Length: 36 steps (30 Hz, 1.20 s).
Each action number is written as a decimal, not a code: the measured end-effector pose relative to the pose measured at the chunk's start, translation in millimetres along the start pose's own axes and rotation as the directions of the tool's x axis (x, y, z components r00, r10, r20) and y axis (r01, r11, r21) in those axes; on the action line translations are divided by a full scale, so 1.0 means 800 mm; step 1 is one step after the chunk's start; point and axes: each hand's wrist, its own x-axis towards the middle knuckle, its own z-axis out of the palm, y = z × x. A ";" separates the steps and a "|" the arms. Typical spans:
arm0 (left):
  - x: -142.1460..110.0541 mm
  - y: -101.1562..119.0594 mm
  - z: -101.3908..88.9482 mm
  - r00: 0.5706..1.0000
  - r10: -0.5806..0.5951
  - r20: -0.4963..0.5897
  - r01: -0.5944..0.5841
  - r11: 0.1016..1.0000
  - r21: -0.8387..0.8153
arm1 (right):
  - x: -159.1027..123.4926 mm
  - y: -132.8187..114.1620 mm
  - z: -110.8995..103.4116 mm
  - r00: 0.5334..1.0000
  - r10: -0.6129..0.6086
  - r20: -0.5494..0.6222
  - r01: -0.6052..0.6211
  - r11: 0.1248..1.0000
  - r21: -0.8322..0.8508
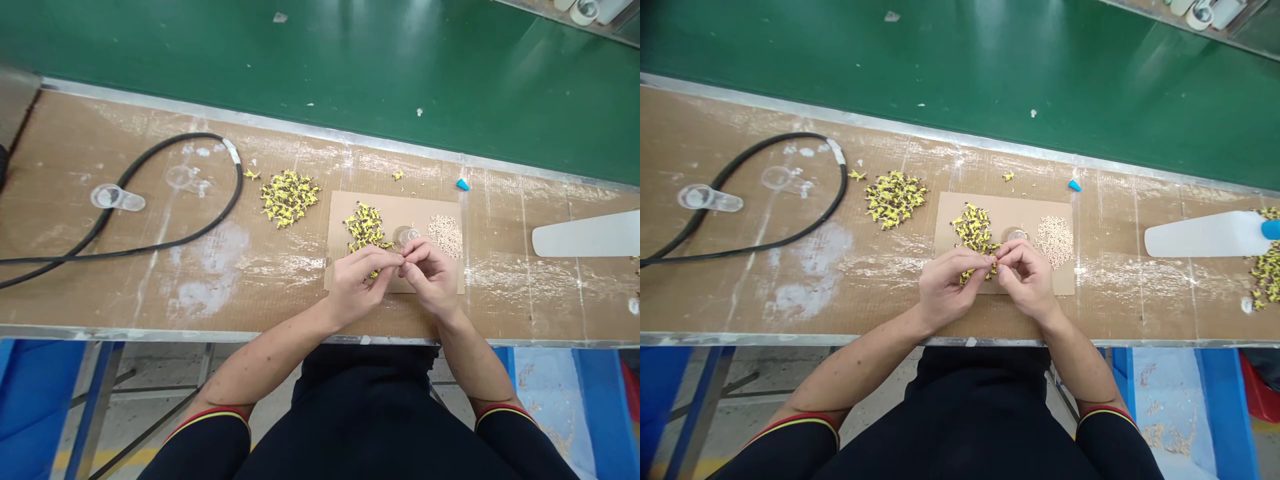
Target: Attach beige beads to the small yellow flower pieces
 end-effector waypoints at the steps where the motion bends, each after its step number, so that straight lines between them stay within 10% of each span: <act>1: 0.000 0.000 0.000 1.000 0.005 -0.003 -0.005 1.000 0.009 | -0.001 0.001 0.001 1.000 0.011 0.007 -0.012 1.000 0.017; 16: -0.004 0.001 0.004 0.999 0.020 -0.049 -0.017 0.998 0.061 | -0.007 0.005 0.012 0.997 0.067 0.049 -0.072 0.991 0.112; 27: -0.002 -0.005 -0.002 0.930 -0.367 -0.025 0.343 0.891 -0.298 | -0.009 -0.004 0.014 0.979 0.181 0.098 -0.204 0.910 0.362; 36: 0.000 -0.011 -0.006 0.963 -0.268 -0.010 0.255 0.924 -0.286 | -0.004 -0.012 0.010 0.971 0.226 0.079 -0.239 0.904 0.356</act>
